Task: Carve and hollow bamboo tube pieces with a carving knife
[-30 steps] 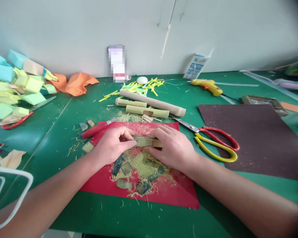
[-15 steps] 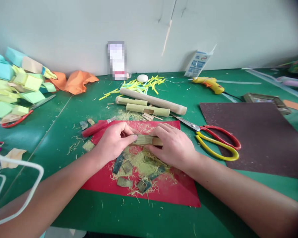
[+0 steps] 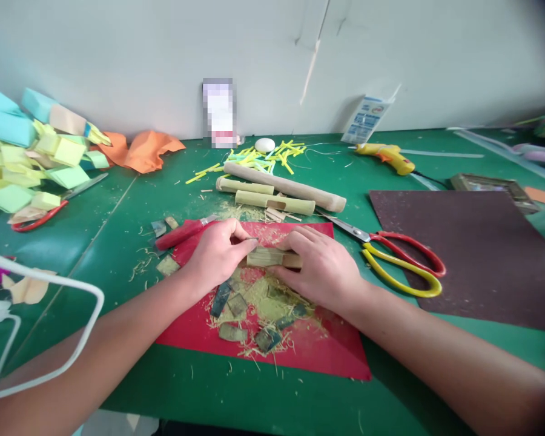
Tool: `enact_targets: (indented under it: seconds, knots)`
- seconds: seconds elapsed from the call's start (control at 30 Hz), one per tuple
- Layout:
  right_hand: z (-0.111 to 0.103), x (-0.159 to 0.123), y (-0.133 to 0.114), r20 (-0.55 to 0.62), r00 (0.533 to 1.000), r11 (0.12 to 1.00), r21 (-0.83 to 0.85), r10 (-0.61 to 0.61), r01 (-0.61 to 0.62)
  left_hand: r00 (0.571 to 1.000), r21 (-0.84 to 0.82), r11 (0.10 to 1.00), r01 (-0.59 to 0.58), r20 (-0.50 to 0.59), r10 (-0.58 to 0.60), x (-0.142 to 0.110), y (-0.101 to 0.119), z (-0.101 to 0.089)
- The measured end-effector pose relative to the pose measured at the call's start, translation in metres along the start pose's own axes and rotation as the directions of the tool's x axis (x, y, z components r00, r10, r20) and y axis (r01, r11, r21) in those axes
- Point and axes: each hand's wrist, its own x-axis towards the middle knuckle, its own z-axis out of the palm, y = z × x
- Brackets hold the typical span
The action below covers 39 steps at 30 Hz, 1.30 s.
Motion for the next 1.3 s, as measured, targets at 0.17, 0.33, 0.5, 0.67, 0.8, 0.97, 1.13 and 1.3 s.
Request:
enact_targets:
  seconds: [0.17,0.33,0.5,0.67,0.8,0.97,1.13,1.3]
  knots:
    - [0.0,0.0004,-0.0009,0.001,1.0,1.0,-0.014,0.025,-0.025,0.99,-0.099,0.991,0.09,0.115,-0.079,-0.004,-0.0012,-0.0023]
    - [0.0012,0.0002,-0.0005,-0.01,0.999,0.999,0.005,0.035,-0.035,0.999,-0.044,0.999,0.019,0.044,-0.017,-0.0043,0.0003,-0.0014]
    - [0.001,0.0005,-0.0003,0.007,0.999,0.999,0.011,0.046,-0.046,0.996,-0.064,0.996,0.056,0.079,-0.051,-0.0035,-0.0007,-0.0016]
    - [0.0019,0.0014,0.0012,-0.005,0.999,0.999,-0.003,0.035,-0.035,0.993,-0.066,0.997,0.036,0.113,-0.029,-0.0073,-0.0018,-0.0028]
    - [0.0008,0.0011,0.0004,-0.017,0.999,0.999,0.007,0.032,-0.032,1.0,-0.009,1.0,-0.007,0.005,0.007,-0.0021,-0.0004,0.0012]
    - [0.0006,0.0003,-0.0007,-0.009,0.999,0.999,0.026,0.036,-0.036,0.988,-0.083,0.995,0.056,0.147,-0.043,-0.0071,-0.0002,-0.0035]
    - [0.003,-0.0002,0.001,-0.017,0.999,0.999,0.032,0.044,-0.043,0.999,-0.012,1.0,-0.013,0.04,0.013,-0.0058,-0.0011,-0.0013]
    - [0.0024,-0.0002,0.0008,0.015,0.997,0.997,0.037,0.072,-0.073,0.997,-0.117,0.991,0.058,0.055,-0.052,-0.0055,-0.0018,-0.0008]
